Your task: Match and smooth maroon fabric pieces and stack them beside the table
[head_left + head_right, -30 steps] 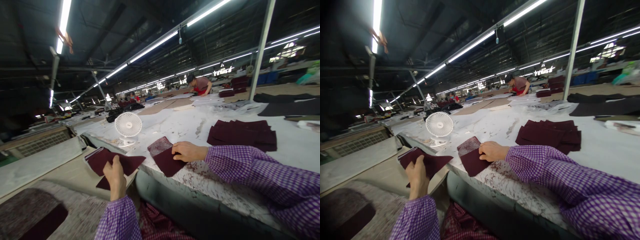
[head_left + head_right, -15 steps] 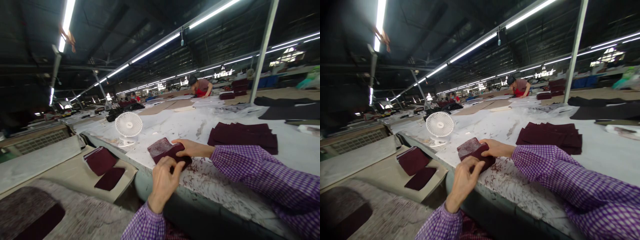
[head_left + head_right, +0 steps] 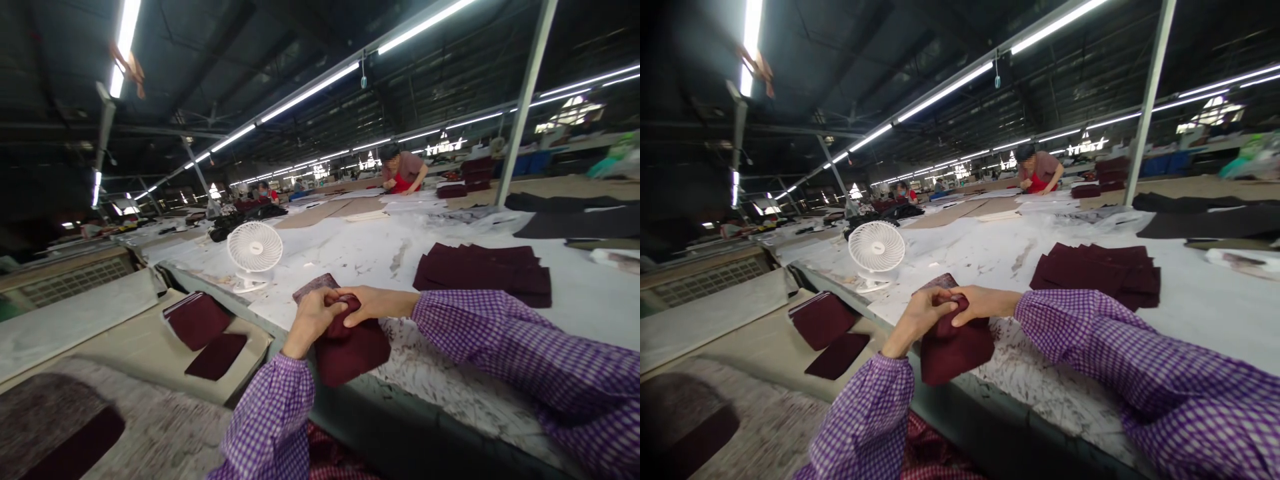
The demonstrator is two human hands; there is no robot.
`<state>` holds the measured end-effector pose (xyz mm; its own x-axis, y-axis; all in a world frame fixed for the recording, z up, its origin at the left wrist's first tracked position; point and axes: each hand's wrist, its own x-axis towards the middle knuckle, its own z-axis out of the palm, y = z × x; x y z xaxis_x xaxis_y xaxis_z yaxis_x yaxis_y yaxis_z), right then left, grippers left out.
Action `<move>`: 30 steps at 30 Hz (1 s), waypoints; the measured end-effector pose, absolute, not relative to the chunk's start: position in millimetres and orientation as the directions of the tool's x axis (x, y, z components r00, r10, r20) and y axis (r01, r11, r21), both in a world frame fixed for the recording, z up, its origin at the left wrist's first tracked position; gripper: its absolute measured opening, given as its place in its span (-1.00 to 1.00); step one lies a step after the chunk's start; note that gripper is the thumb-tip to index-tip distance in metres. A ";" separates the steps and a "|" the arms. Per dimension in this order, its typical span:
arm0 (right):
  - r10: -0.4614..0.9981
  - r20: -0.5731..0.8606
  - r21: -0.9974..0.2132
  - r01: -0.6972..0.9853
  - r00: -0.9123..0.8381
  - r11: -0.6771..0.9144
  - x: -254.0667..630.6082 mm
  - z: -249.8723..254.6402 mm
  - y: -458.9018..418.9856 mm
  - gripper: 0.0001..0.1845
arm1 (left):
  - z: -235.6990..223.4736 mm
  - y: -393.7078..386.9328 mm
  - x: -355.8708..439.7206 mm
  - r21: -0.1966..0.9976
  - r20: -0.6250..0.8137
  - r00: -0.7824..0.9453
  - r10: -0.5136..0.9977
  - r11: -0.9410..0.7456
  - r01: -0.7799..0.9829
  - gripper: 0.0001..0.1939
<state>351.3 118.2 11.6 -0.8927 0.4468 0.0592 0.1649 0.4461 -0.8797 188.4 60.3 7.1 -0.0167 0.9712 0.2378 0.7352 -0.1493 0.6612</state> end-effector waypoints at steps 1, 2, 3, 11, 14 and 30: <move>0.478 0.064 -0.855 0.198 -0.876 0.478 351.7 10.6 120.6 -0.25 | 3.6 64.5 191.6 0.661 0.247 -0.036 0.968 -0.141 0.737 -0.84; 0.532 0.061 -0.809 0.270 -0.845 0.522 353.2 10.1 123.2 -0.21 | 0.1 67.7 194.4 0.646 0.256 -0.058 0.965 -0.126 0.753 -0.86; 0.595 0.056 -0.740 0.367 -0.802 0.564 355.8 9.7 126.1 -0.17 | -3.4 69.8 196.6 0.615 0.266 -0.077 0.961 -0.107 0.782 -0.86; 0.608 0.289 -0.229 0.564 -0.739 0.794 386.9 -4.8 136.2 -0.69 | -18.6 69.3 209.9 0.409 0.301 -0.120 0.946 -0.014 0.912 -0.81; 0.588 0.343 -0.178 0.564 -0.732 0.806 389.4 -10.8 130.0 -0.76 | -15.7 71.0 214.3 0.357 0.306 -0.123 0.944 0.005 0.934 -0.84; 0.578 0.358 -0.140 0.570 -0.733 0.810 388.8 -27.0 131.0 -0.71 | -20.3 74.7 214.4 0.214 0.361 0.099 0.927 -0.185 0.959 -0.74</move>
